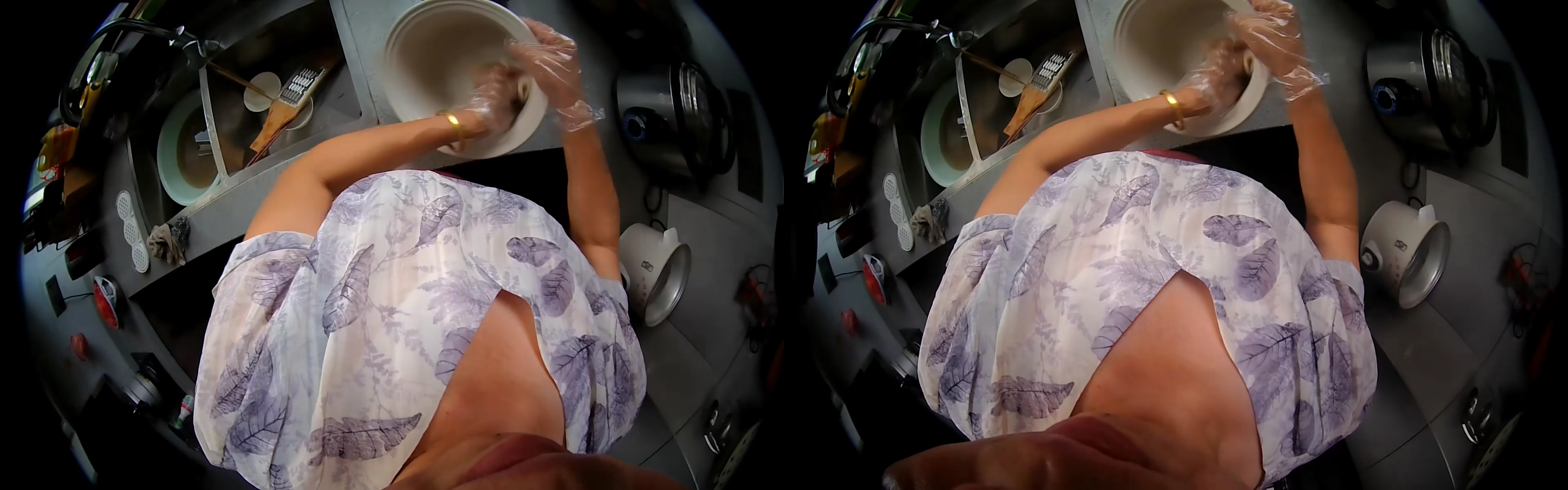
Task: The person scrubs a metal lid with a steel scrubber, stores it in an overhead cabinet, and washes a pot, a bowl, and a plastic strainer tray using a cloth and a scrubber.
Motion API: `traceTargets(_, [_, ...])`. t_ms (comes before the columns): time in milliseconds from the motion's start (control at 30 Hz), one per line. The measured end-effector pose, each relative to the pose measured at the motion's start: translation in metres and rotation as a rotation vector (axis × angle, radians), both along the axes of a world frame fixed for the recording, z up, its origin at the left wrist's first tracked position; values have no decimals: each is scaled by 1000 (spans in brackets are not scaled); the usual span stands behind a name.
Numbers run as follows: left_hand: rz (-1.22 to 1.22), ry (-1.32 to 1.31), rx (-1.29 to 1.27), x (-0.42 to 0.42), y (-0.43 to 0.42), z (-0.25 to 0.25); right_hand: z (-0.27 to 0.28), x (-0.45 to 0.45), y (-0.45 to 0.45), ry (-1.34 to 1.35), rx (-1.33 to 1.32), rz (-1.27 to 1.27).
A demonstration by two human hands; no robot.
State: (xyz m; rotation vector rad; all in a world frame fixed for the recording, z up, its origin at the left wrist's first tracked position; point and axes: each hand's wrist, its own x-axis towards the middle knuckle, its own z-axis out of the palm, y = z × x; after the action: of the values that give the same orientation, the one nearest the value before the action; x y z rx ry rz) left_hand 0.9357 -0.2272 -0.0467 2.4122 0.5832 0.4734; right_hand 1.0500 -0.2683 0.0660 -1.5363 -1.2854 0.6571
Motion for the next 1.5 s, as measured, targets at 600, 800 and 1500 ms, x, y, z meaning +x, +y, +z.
traceTargets(600, [-642, 391, 959, -32, 90, 73, -1, 1, 8, -26, -96, 116])
traceTargets(800, [-337, 637, 574, -62, 53, 63, 0, -16, -7, -82, -29, -44])
traceTargets(1500, [-99, -701, -1080, -181, 64, 62, -80, 44, -79, 351, -216, -345])
